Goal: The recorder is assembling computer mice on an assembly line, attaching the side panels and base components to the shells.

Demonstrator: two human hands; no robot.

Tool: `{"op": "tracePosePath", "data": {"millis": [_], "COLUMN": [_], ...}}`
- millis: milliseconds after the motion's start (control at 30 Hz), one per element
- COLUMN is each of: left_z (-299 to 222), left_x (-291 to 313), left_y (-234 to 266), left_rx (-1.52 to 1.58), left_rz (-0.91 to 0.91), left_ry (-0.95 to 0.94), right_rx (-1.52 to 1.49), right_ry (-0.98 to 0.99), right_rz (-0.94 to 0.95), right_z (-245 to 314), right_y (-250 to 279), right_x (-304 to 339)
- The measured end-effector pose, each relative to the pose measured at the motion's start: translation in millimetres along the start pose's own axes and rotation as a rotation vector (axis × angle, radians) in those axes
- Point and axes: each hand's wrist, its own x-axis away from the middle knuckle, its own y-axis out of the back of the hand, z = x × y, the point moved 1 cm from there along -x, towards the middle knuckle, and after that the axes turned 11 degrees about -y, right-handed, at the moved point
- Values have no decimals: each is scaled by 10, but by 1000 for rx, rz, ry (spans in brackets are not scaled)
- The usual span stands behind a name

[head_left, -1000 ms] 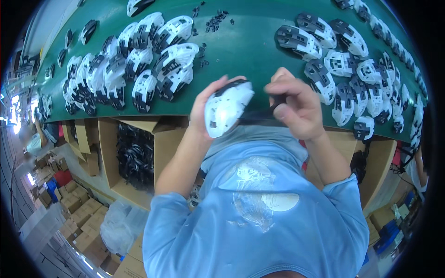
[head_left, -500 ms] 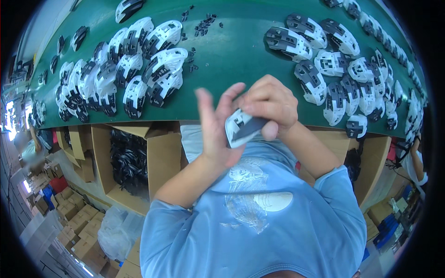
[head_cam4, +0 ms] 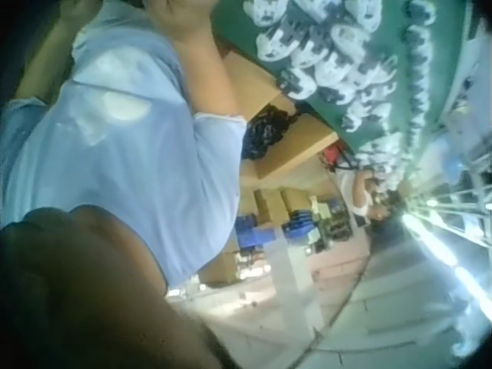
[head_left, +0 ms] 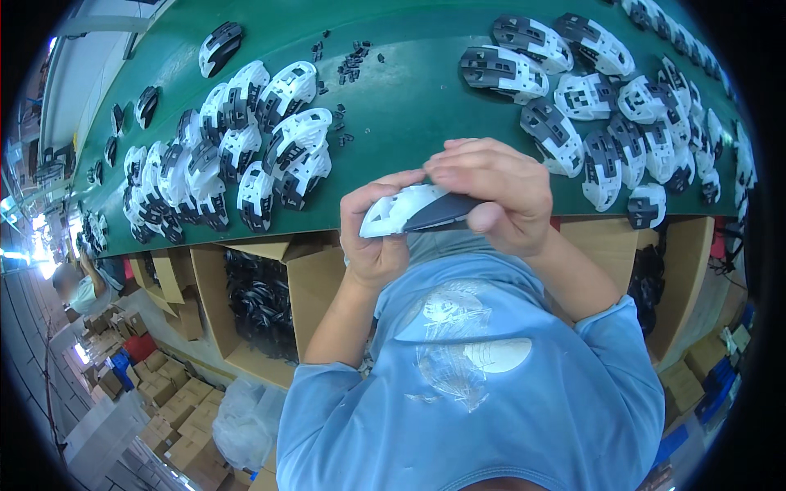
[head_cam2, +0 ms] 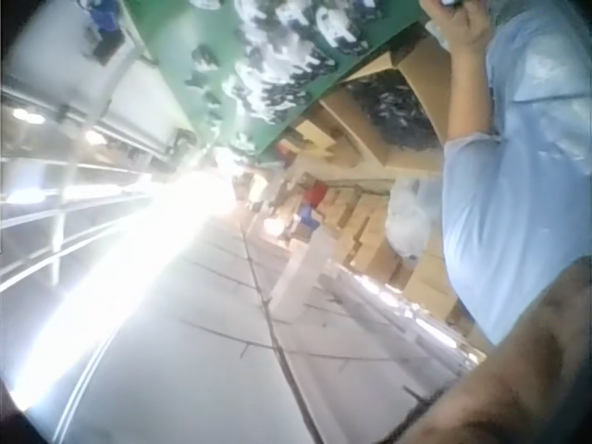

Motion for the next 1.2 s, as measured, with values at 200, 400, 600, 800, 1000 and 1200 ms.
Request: {"op": "tracePosePath", "data": {"millis": [200,400,600,800,1000,1200], "left_z": [-5,-76,-70,-118,161,327], "left_x": [2,-37,2,-217,-214,-317], "left_y": [-93,-151,-160,-213,100,385], "left_rx": [-28,-29,-126,264,-119,-520], "left_rz": [-23,-89,-101,-144,178,636], "left_ry": [14,100,214,581,132,-64], "right_rx": [44,106,259,441,158,507], "right_ry": [-61,-177,-140,197,-75,-110], "right_rz": [76,140,50,79,321,599], "right_z": [64,66,-44,-268,-252,-461], "right_y": [-54,16,-48,70,260,209], "right_x": [-8,56,168,25,-61,27]}}
